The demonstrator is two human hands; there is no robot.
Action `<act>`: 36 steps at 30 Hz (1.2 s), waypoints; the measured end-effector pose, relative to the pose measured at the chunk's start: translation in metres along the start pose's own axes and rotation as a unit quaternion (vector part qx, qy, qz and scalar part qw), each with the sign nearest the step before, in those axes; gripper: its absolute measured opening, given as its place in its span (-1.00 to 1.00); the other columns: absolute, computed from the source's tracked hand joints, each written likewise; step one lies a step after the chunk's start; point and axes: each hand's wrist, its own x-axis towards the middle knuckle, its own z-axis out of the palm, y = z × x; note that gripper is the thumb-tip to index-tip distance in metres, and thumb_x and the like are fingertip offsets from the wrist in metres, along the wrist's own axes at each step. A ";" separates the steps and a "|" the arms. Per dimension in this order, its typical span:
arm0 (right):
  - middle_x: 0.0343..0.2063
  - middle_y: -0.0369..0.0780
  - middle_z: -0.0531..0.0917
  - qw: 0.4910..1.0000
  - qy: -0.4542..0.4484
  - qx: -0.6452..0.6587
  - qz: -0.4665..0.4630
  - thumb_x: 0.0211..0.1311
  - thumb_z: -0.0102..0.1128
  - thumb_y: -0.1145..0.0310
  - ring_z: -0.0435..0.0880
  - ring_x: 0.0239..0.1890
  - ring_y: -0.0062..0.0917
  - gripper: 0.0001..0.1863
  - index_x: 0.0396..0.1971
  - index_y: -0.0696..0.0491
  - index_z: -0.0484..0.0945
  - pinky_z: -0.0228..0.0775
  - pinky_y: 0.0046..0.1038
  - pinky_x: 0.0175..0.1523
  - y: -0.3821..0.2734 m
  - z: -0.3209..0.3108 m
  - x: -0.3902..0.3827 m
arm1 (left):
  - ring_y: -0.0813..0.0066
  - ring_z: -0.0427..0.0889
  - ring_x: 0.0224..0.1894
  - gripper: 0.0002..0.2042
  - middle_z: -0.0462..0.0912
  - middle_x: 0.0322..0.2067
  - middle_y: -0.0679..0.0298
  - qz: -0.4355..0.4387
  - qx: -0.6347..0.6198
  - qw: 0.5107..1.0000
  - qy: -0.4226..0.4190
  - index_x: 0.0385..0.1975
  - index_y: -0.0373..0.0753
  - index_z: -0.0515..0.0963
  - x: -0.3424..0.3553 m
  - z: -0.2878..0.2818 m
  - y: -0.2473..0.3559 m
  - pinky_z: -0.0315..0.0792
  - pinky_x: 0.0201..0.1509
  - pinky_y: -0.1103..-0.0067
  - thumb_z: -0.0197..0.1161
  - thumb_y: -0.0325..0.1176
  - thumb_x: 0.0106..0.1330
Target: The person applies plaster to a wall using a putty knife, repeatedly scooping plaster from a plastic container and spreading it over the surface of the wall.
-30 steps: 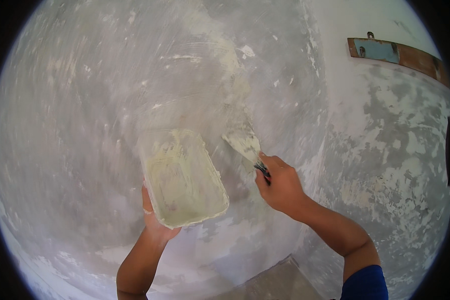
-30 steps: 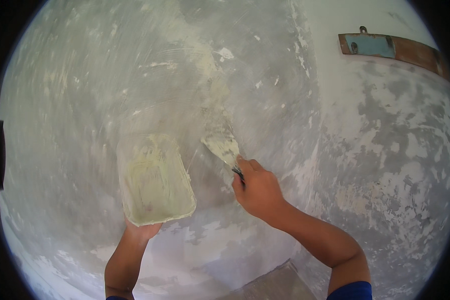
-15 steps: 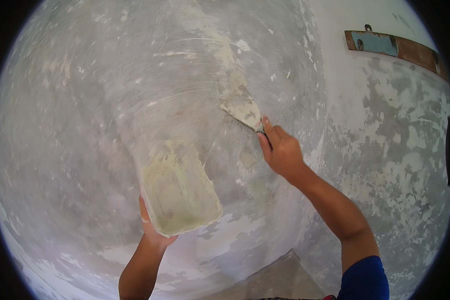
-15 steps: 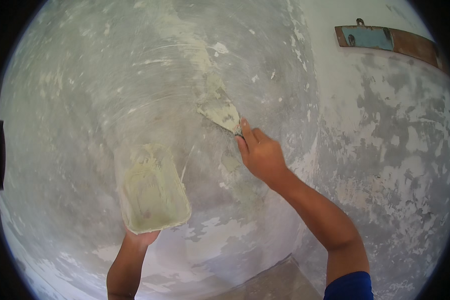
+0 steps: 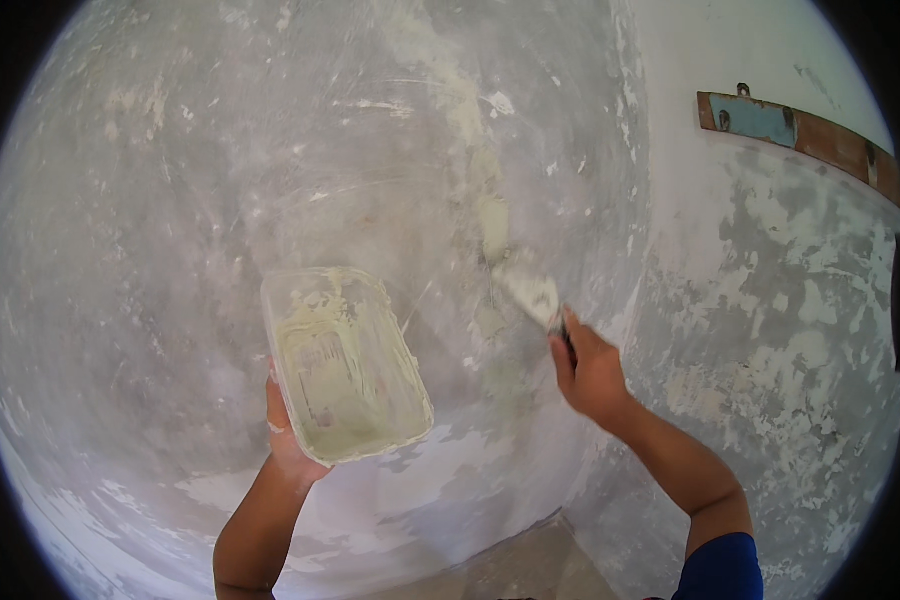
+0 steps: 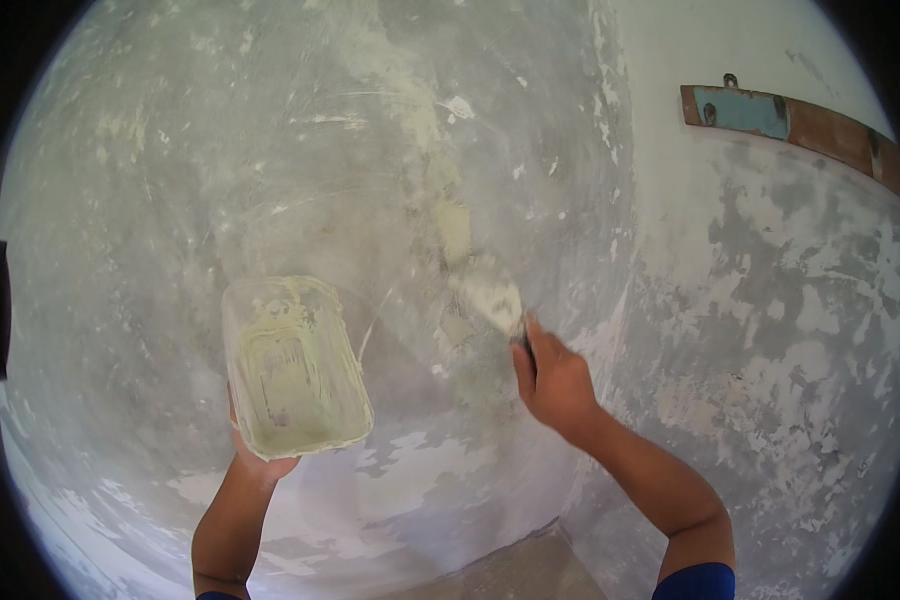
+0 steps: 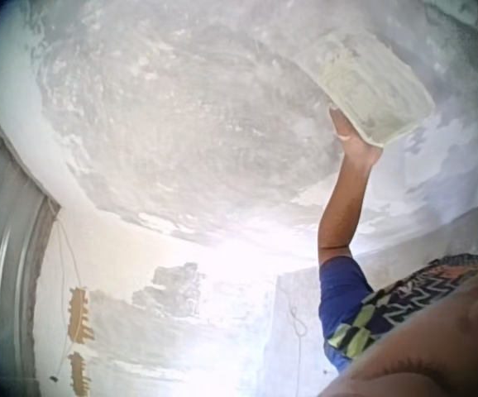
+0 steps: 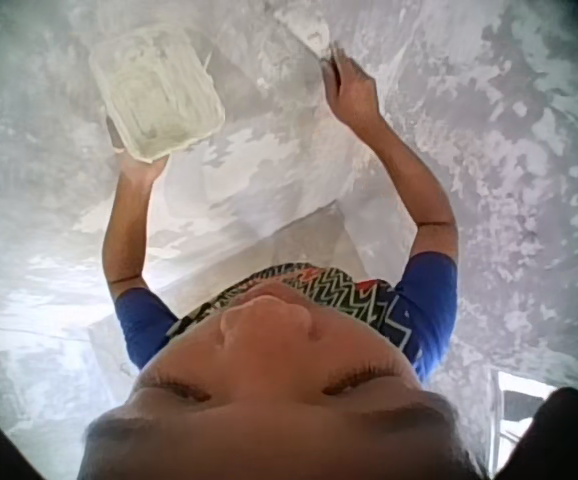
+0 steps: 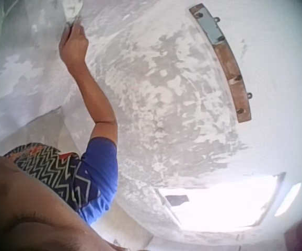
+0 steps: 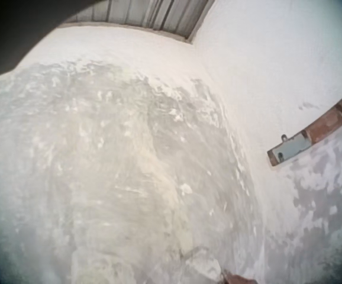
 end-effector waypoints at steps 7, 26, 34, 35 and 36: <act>-0.44 0.12 0.67 0.981 -0.063 0.080 0.163 0.51 0.04 0.38 0.71 -0.46 0.02 -0.56 0.18 0.43 0.44 0.54 -0.13 -0.28 -0.030 -0.023 0.129 | 0.20 0.45 0.36 -0.28 0.39 0.39 0.21 -0.009 -0.009 0.999 0.035 0.51 -0.08 0.21 0.002 0.007 -0.008 0.41 0.39 0.19 -0.11 0.29 0.54; -0.61 0.04 0.62 0.982 -0.184 0.041 -0.002 0.50 0.06 0.36 0.68 -0.50 -0.02 -0.64 -0.01 0.42 0.47 0.57 -0.12 -0.33 -0.079 -0.086 0.106 | 0.16 0.44 0.37 -0.23 0.38 0.39 0.16 0.018 0.035 0.998 -0.044 0.51 -0.12 0.20 0.011 0.001 -0.013 0.44 0.36 0.16 -0.04 0.32 0.50; -0.44 0.10 0.62 0.999 0.007 -0.031 0.025 0.53 0.05 0.35 0.62 -0.56 -0.08 -0.49 0.32 0.36 0.35 0.48 -0.13 -0.46 -0.054 0.028 0.152 | 0.18 0.46 0.35 -0.25 0.40 0.38 0.18 0.007 0.027 0.999 0.025 0.50 -0.09 0.21 0.011 0.006 -0.015 0.44 0.37 0.17 -0.03 0.31 0.50; -0.41 0.09 0.62 0.995 -0.026 -0.081 0.044 0.54 0.04 0.34 0.61 -0.58 -0.11 -0.46 0.35 0.36 0.31 0.50 -0.15 -0.47 -0.049 0.043 0.141 | 0.18 0.46 0.35 -0.25 0.40 0.38 0.18 0.000 0.020 0.999 0.024 0.50 -0.09 0.21 0.015 0.005 -0.019 0.44 0.37 0.17 -0.03 0.31 0.50; -0.41 0.09 0.62 0.994 -0.031 -0.088 0.049 0.54 0.04 0.34 0.61 -0.58 -0.11 -0.46 0.35 0.36 0.31 0.50 -0.15 -0.47 -0.044 0.052 0.128 | 0.19 0.47 0.34 -0.25 0.42 0.37 0.18 0.001 0.007 1.000 0.020 0.50 -0.10 0.22 0.019 0.005 -0.024 0.45 0.37 0.17 -0.03 0.31 0.50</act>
